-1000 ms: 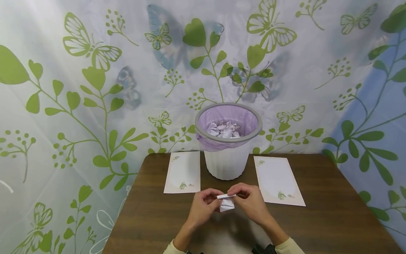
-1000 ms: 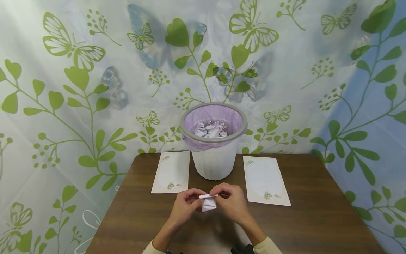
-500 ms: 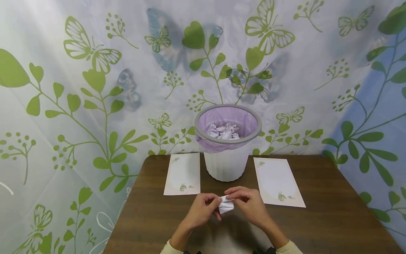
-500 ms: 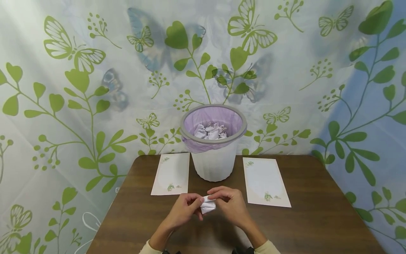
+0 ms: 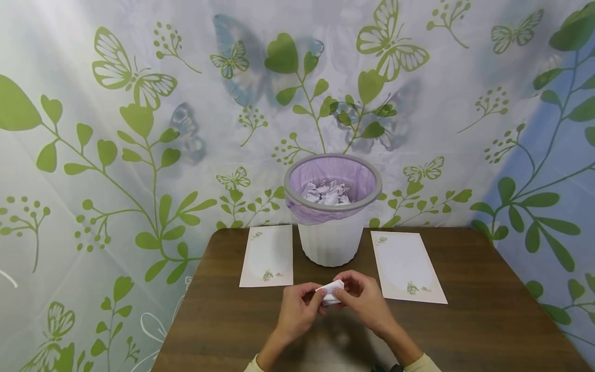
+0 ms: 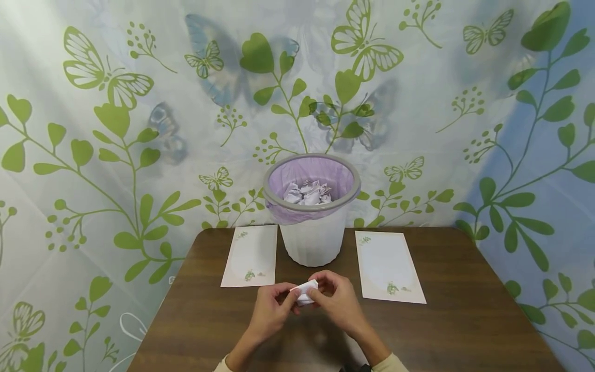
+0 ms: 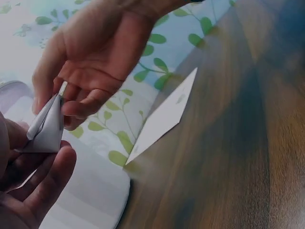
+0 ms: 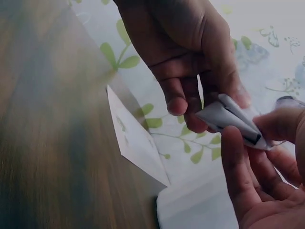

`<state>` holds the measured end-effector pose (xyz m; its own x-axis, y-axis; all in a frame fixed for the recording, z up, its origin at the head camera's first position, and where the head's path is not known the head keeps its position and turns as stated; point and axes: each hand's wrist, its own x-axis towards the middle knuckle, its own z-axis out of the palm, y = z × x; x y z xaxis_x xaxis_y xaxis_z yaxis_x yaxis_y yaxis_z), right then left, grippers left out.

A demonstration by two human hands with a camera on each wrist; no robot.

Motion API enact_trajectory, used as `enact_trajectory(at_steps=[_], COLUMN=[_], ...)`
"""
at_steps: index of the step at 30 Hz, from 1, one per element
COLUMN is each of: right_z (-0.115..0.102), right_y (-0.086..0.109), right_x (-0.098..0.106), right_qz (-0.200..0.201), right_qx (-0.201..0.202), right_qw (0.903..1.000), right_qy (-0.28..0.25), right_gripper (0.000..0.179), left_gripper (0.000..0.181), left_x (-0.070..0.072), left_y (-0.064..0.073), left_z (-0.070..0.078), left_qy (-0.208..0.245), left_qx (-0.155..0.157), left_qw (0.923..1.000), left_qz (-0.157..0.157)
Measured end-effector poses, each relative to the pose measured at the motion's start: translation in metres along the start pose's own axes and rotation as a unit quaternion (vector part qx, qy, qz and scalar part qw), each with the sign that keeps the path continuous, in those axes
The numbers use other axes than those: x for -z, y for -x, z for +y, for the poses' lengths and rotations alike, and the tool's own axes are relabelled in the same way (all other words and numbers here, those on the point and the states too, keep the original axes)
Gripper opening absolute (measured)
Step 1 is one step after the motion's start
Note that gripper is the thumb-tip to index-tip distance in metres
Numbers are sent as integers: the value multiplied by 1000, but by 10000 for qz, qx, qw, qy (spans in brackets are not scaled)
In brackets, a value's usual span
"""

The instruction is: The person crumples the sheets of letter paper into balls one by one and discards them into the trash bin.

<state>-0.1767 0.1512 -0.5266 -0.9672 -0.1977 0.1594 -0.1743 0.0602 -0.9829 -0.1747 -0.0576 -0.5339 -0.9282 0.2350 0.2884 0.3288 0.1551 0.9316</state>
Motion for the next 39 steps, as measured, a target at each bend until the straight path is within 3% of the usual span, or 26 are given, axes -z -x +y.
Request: enact_trajectory(at_steps=[5,9,11,14,16,18,22,24,28,34,39], right_z=[-1,-4,-5,-5,-4,-2,-2,-3,-3,-2,-5], right_y=[0,0,0,-3,-5,-7,-7,-6,-5,-4,-5], right_x=[-7,-14,-17,-20,-21,-21,-19,-19,-19,-13,-12], right_qz=[450,818,968,1198,1272,1233,824,735,756,659,581], right_qx=[233,834,1384,2159,2370,2232,1336,917,606,411,23], right_qw=[9982,9889,9755,9444,9333,9404,9806,9901,9936,9948,9976], right_qy=[312,919,1413,2169,2380,2252,1172,763,571,662,388], right_gripper=[15,22,28,32,30,28,32,35,28,30,27], left_gripper=[12,17,19,20,19,17,15,15,8,23,21], left_x=[-8,-14,-16,-18,-18,-18,-16,-16,-12,0,5], left_y=[2,2,2,1,0,0,-1,-3,-4,-6,-9], left_z=[3,5,5,6,5,4,2,2,4,5,5], left_qy=[-371,-567,-532,-406,-257,-8,673,817,959,914,1259], left_qx=[-204,-176,-92,127,302,482,906,1040,1041,477,527], left_qw=[9982,9951,9942,9929,9919,9907,9833,9797,9803,9930,9901], left_qz=[422,788,930,1112,1207,1273,1429,1510,1380,583,325])
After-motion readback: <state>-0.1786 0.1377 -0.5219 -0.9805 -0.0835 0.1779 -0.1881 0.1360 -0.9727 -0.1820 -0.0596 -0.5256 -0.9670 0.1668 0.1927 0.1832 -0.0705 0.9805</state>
